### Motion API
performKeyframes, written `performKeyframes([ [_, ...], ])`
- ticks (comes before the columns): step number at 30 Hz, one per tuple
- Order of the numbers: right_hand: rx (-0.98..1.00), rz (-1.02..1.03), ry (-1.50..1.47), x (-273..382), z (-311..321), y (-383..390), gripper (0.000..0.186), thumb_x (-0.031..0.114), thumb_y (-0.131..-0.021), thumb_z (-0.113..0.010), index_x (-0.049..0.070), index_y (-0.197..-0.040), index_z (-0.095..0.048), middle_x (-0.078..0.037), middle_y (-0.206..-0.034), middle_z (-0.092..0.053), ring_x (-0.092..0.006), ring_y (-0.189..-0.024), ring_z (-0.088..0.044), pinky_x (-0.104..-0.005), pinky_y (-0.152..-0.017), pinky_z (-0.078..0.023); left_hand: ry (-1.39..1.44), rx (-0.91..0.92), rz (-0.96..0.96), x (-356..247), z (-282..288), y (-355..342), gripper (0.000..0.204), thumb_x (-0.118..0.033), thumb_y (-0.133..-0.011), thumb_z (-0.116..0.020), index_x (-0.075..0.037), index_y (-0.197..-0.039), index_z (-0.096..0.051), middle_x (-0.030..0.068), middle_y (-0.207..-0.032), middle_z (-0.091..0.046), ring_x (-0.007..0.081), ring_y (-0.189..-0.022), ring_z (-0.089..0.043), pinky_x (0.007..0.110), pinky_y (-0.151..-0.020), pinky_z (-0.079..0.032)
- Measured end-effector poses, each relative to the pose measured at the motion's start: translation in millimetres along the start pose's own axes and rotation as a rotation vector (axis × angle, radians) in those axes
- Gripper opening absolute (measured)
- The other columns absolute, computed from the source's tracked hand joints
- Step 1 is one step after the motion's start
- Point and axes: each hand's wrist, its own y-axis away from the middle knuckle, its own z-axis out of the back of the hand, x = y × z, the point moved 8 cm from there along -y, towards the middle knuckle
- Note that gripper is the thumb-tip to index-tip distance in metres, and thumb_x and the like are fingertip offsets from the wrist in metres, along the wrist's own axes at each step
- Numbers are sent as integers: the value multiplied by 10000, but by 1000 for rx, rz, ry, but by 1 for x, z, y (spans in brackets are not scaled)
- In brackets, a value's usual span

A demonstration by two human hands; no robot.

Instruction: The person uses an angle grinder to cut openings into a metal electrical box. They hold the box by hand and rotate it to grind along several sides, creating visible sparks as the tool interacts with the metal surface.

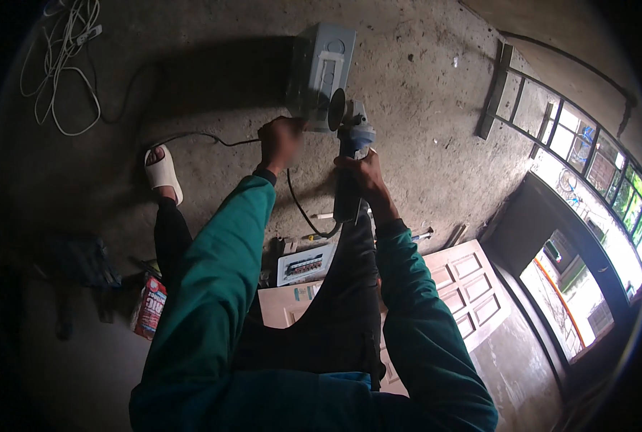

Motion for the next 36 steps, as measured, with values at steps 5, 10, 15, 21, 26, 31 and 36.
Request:
performKeyframes([
  [5, 1, -51, 18, -5, 6, -3, 184, 139, -702, -690, 5, -796, -605, -44, -703, -605, -149, -599, -587, -296, -549, -462, -40, 11, 11, -6, 2, -2, 268, -318, -830, -656, -63, -763, -699, 163, -744, -659, 366, -700, -633, 416, -584, -481],
  [10, 42, -99, -59, -2, -4, -2, 238, 131, -724, -680, -7, -903, -606, -40, -727, -609, -140, -615, -579, -289, -579, -472, -17, 21, 46, -1, 1, -1, 304, -362, -828, -655, -76, -729, -691, 153, -700, -652, 362, -674, -632, 417, -569, -477],
  [15, 8, 366, 113, 29, -4, 7, 239, 135, -731, -680, 1, -907, -593, -25, -776, -599, -117, -676, -562, -285, -600, -461, -45, -43, 66, 9, -4, 1, 296, -370, -816, -670, -89, -728, -697, 129, -701, -666, 334, -668, -646, 407, -587, -499],
  [21, 101, 465, 336, 27, 4, 3, 247, 100, -738, -678, 39, -969, -613, -101, -834, -611, -223, -712, -585, -358, -621, -466, 2, -17, 82, 10, -12, 2, 246, -338, -830, -654, -104, -843, -730, 143, -757, -677, 324, -726, -664, 386, -608, -500],
  [26, 42, 595, 359, 52, -12, 20, 231, 88, -738, -687, 35, -952, -619, -141, -718, -624, -290, -643, -630, -402, -572, -497, 6, -18, 96, 21, -7, 3, 261, -340, -830, -659, -88, -844, -726, 160, -761, -674, 325, -727, -664, 375, -614, -502],
  [31, -32, -104, -32, -4, 10, 7, 222, 153, -735, -680, 3, -866, -583, -83, -701, -602, -195, -607, -637, -312, -532, -533, 48, 26, 168, 20, -15, 2, 247, -315, -824, -658, -78, -846, -721, 173, -770, -669, 340, -764, -660, 390, -640, -503],
  [36, 22, -52, 8, 7, 5, 7, 235, 171, -724, -688, 3, -853, -586, -92, -690, -605, -199, -595, -637, -315, -531, -536, -45, 5, 125, 30, -16, 1, 240, -305, -823, -653, -75, -834, -722, 175, -790, -672, 347, -778, -657, 403, -660, -505],
])
